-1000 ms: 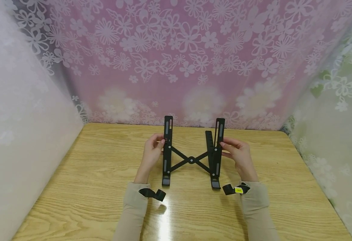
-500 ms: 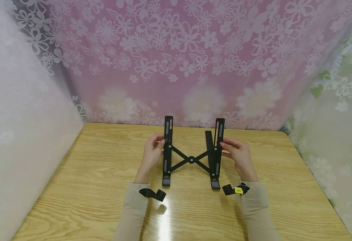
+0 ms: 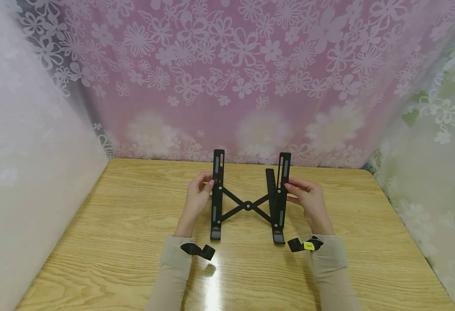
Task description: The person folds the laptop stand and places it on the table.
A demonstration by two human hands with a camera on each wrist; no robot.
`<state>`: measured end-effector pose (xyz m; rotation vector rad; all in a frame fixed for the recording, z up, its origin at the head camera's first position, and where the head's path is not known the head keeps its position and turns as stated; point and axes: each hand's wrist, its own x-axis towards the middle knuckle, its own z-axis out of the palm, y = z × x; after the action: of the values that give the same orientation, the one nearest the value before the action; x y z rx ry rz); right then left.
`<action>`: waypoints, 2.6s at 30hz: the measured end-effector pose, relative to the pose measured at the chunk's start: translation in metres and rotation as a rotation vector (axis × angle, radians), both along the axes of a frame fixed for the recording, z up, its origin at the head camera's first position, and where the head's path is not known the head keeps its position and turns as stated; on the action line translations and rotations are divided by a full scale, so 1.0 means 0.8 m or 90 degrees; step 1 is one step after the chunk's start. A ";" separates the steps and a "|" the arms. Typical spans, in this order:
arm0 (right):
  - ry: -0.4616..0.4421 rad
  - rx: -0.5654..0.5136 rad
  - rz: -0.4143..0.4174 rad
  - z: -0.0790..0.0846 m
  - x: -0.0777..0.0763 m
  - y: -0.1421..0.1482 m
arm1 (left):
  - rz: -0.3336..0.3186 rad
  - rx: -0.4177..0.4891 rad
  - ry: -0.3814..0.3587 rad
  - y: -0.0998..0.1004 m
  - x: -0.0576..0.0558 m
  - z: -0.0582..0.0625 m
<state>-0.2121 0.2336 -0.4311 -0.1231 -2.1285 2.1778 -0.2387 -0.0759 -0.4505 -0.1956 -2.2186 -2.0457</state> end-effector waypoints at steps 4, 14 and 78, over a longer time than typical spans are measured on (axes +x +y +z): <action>-0.002 0.002 -0.001 0.000 0.000 0.000 | 0.001 0.004 0.007 0.001 -0.001 -0.001; -0.004 0.002 -0.008 -0.002 -0.003 -0.002 | 0.001 0.002 0.000 0.001 -0.001 -0.001; 0.030 -0.018 0.054 -0.010 -0.003 -0.044 | -0.086 0.013 -0.018 0.043 0.038 0.044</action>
<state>-0.2141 0.1984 -0.4391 0.0163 -2.1166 2.2340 -0.2079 -0.0416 -0.4157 -0.3259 -2.2577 -2.1513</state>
